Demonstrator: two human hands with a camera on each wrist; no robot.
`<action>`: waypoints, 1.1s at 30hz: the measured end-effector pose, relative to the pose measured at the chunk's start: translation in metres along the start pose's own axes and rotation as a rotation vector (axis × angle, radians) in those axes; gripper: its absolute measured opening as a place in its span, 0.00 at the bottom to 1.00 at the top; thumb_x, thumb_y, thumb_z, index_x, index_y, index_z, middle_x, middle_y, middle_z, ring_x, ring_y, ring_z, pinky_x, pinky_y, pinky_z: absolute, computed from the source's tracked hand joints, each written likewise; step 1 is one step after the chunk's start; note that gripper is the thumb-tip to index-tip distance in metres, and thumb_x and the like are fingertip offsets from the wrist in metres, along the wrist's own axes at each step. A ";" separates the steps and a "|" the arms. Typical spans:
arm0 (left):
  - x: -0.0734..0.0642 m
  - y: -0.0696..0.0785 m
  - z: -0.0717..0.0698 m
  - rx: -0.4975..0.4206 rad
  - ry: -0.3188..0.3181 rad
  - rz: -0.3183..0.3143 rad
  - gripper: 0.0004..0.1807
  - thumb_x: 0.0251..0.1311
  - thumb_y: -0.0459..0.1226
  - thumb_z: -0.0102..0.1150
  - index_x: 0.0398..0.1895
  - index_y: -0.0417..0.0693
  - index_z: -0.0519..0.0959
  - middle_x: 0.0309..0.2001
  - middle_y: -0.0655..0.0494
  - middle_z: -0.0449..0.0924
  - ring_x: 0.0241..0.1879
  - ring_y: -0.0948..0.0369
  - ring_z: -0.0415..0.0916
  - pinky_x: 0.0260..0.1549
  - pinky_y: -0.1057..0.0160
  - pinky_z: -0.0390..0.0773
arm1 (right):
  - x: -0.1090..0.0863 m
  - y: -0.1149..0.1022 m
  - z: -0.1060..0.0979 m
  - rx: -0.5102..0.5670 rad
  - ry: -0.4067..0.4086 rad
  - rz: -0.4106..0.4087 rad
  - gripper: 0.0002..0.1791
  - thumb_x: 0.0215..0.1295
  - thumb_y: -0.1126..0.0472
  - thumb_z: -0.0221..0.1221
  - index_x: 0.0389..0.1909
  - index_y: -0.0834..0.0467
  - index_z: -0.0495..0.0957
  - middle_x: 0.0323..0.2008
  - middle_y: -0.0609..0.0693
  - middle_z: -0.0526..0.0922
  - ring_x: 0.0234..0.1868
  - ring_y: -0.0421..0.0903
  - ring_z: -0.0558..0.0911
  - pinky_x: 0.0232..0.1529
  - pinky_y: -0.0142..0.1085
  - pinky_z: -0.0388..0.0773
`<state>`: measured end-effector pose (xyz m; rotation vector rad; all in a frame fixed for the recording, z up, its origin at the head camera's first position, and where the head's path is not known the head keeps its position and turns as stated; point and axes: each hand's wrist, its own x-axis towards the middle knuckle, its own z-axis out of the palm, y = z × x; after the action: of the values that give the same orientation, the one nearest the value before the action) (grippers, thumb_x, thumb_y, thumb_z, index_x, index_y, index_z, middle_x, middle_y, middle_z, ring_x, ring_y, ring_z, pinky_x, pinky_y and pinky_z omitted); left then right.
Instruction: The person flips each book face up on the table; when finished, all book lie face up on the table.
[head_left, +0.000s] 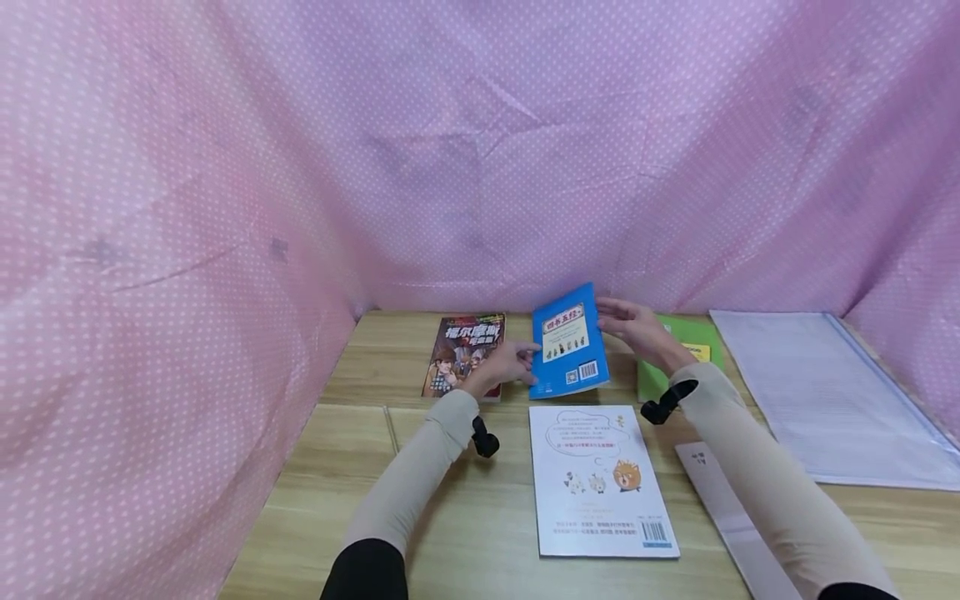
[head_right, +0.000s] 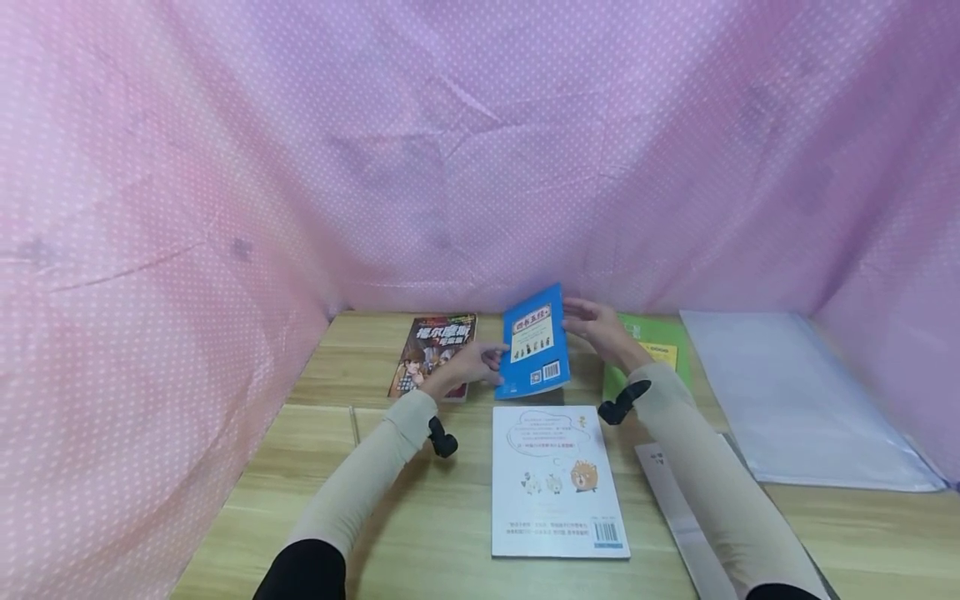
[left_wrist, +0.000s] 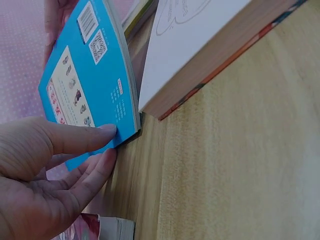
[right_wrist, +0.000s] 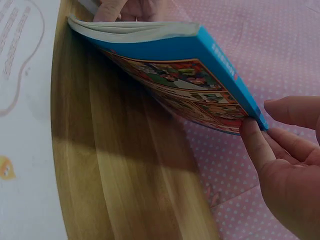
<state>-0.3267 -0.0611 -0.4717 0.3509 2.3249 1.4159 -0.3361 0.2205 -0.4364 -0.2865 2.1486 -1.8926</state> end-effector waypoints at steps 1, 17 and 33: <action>0.000 0.000 0.001 0.003 -0.001 -0.003 0.39 0.53 0.22 0.70 0.71 0.44 0.72 0.49 0.47 0.75 0.44 0.59 0.72 0.34 0.70 0.76 | 0.000 0.000 0.000 0.014 -0.009 0.001 0.36 0.78 0.64 0.53 0.81 0.59 0.50 0.80 0.59 0.55 0.79 0.57 0.59 0.80 0.51 0.55; 0.002 0.003 0.005 -0.053 -0.016 -0.030 0.40 0.51 0.18 0.68 0.71 0.45 0.73 0.54 0.48 0.76 0.53 0.54 0.74 0.53 0.63 0.80 | 0.005 -0.019 0.021 -0.045 -0.043 -0.051 0.35 0.75 0.62 0.57 0.79 0.58 0.57 0.77 0.58 0.62 0.77 0.57 0.65 0.79 0.51 0.58; -0.001 0.019 -0.009 -0.273 -0.080 0.097 0.41 0.62 0.31 0.69 0.77 0.55 0.65 0.64 0.44 0.74 0.57 0.53 0.79 0.60 0.54 0.81 | 0.015 -0.033 0.044 -0.015 -0.061 -0.070 0.33 0.73 0.65 0.59 0.76 0.62 0.62 0.74 0.61 0.67 0.74 0.58 0.67 0.77 0.49 0.62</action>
<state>-0.3298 -0.0594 -0.4508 0.4356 2.0416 1.7073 -0.3365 0.1702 -0.4093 -0.4229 2.1401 -1.8801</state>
